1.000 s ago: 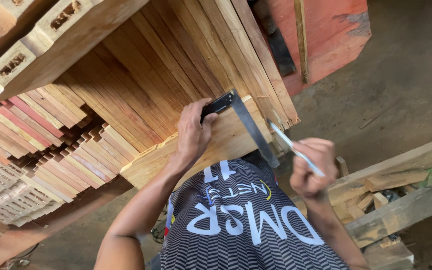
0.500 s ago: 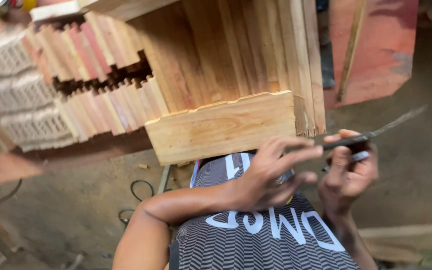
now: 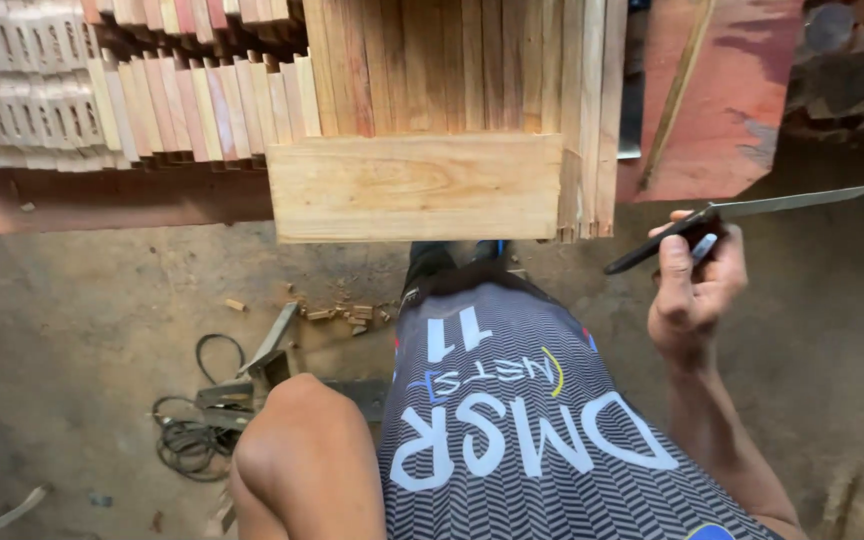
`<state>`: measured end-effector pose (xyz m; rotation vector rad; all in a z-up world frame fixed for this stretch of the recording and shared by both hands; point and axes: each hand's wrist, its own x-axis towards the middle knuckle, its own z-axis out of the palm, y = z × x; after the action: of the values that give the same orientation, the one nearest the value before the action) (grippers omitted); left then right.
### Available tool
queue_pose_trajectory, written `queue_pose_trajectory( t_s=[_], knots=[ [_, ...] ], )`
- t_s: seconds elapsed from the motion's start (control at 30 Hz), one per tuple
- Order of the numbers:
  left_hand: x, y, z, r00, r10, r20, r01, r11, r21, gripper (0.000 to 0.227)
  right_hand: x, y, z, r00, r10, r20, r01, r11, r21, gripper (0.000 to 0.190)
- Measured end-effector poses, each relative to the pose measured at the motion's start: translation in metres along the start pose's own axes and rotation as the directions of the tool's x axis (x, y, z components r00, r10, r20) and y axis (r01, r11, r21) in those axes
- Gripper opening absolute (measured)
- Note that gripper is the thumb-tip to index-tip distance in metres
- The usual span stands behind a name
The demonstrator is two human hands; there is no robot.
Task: The person uses a try square and a pen to mark lines on the ends of wooden planks. They repeatedly pick up planks from a stack, place them on a workbench, mark them, and then stack them with other marked pieces.
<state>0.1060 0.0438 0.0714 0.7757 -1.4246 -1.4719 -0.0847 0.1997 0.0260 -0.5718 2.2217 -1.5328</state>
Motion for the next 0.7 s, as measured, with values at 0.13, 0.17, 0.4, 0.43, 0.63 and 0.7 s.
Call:
queue_pose_trajectory(
  t_s=[0.13, 0.17, 0.4, 0.43, 0.63, 0.7],
  knots=[
    [-0.005, -0.031, 0.001, 0.981, -0.088, -0.172, 0.086, 0.996, -0.022, 0.038, -0.003, 0.01, -0.005, 0.994, -0.111, -0.007, 0.111, 0.993, 0.036, 0.015],
    [-0.007, -0.04, -0.001, 0.969, -0.116, -0.218, 0.113, 0.993, -0.024, 0.04, -0.005, 0.011, -0.006, 0.995, -0.094, 0.014, 0.093, 0.995, 0.046, 0.015],
    [-0.022, -0.059, -0.011, 0.835, -0.283, -0.473, 0.288, 0.955, -0.064, 0.051, -0.013, 0.019, -0.016, 0.993, -0.113, 0.02, 0.112, 0.992, 0.051, 0.017],
    [-0.021, -0.066, -0.011, 0.809, -0.305, -0.503, 0.31, 0.948, -0.076, 0.052, -0.013, 0.02, -0.017, 0.993, -0.119, 0.024, 0.118, 0.992, 0.052, 0.016],
    [-0.031, -0.1, -0.038, 0.572, -0.39, -0.722, 0.434, 0.89, -0.137, 0.062, -0.02, 0.017, -0.025, 0.99, -0.128, 0.062, 0.126, 0.991, 0.041, 0.014],
    [-0.03, -0.112, -0.052, 0.482, -0.394, -0.782, 0.455, 0.876, -0.161, 0.065, -0.023, 0.018, -0.025, 0.991, -0.1, 0.084, 0.097, 0.994, 0.043, 0.015]
  ],
)
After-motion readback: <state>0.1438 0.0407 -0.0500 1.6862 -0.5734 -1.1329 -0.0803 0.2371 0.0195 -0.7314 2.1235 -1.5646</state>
